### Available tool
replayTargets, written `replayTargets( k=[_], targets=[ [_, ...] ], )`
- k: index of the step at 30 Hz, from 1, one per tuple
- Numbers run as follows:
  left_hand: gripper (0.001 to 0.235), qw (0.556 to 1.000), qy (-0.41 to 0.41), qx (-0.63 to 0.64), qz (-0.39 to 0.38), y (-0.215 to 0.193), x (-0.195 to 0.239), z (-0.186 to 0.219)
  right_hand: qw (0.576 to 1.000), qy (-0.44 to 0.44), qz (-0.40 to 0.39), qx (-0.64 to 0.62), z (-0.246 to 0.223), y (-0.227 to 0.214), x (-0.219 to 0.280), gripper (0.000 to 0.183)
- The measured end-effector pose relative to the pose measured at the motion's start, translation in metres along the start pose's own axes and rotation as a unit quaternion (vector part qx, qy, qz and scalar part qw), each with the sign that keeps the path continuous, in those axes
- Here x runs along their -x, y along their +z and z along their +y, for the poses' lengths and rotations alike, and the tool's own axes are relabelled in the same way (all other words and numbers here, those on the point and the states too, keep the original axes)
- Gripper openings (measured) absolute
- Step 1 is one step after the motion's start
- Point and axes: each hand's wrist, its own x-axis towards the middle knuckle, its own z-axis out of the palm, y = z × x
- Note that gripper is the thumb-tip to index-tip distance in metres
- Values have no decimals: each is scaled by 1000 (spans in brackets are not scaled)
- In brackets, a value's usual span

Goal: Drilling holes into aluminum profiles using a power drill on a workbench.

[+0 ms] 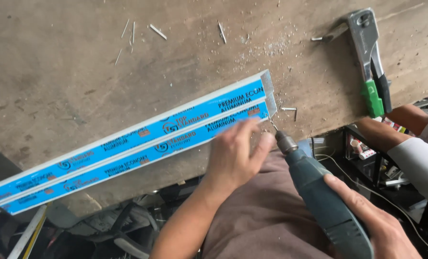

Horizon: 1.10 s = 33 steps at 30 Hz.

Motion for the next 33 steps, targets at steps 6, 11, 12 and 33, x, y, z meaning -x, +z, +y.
replayTargets(
  k=[6,11,12,33],
  targets=[
    [84,916,117,-292,247,28,-46,-65,999,44,-7,23,1,3,-18,119],
    [92,855,82,-447,251,43,-58,-90,997,64,-21,40,-2,3,-26,120],
    [92,855,80,-446,251,42,-58,-89,997,65,-22,41,-7,4,-28,120],
    [75,829,73,-492,257,37,-61,-85,997,73,-1,40,-19,5,-35,117]
  ],
)
